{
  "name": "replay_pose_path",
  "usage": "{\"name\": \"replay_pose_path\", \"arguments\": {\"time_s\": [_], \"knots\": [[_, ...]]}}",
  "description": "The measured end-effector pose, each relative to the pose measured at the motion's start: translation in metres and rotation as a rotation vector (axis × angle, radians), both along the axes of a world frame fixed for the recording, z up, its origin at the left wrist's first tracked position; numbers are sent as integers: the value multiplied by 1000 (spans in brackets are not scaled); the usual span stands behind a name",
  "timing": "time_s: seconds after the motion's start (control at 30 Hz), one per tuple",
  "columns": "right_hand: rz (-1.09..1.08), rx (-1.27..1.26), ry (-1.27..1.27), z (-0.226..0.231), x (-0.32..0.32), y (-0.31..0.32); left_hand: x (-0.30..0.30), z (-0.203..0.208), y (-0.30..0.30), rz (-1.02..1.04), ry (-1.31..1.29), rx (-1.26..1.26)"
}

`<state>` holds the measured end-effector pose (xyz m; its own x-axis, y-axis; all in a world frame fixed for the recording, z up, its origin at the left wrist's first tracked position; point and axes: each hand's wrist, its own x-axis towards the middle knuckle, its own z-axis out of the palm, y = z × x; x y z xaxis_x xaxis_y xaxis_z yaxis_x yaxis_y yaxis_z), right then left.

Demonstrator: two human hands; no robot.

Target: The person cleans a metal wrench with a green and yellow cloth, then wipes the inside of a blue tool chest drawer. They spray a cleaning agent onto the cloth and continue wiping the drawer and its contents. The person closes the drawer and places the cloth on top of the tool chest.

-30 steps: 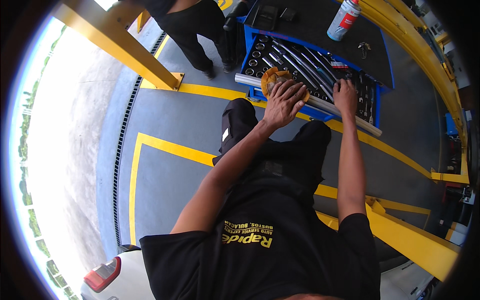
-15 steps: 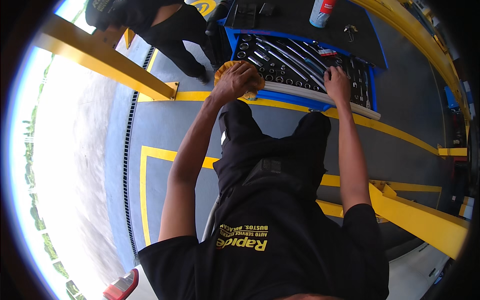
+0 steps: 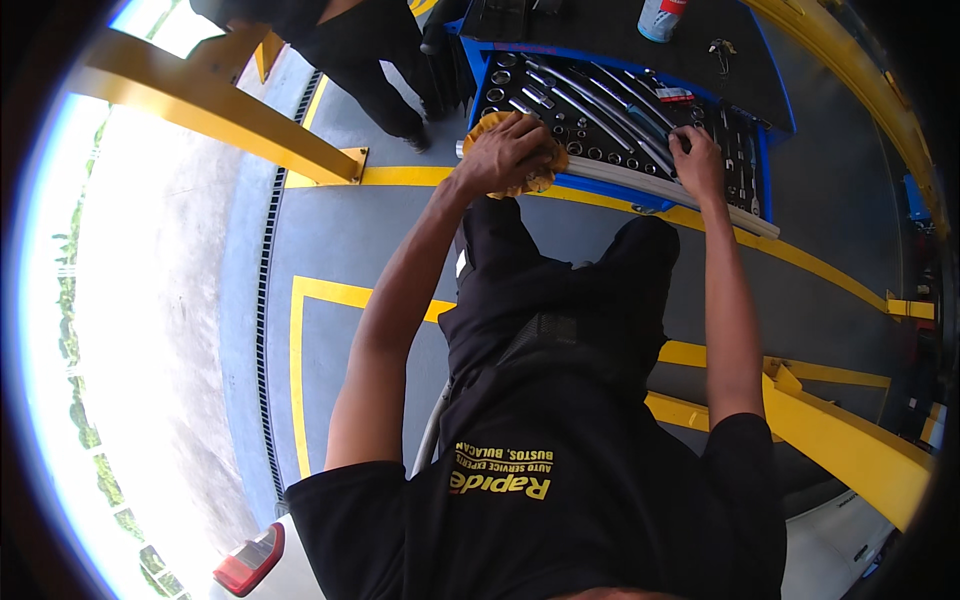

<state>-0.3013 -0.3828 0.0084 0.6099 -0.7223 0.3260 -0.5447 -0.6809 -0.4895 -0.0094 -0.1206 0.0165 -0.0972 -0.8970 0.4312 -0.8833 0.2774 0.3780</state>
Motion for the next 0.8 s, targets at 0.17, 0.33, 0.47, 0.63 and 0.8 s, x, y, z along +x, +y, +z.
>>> {"name": "replay_pose_path", "arguments": {"time_s": [0.17,0.33,0.47,0.63,0.8], "knots": [[-2,-9,24,0,9,-1,77,4,56,89,-62,28],[-43,-19,60,3,7,1,74,6,62,204,18,17],[-61,-39,80,7,3,4,47,-51,68,772,533,-107],[-29,-117,67,8,15,7,-1,-140,46,992,1539,-771],[-60,-102,99,7,11,11,-80,-116,-34,1074,1722,-780]]}}
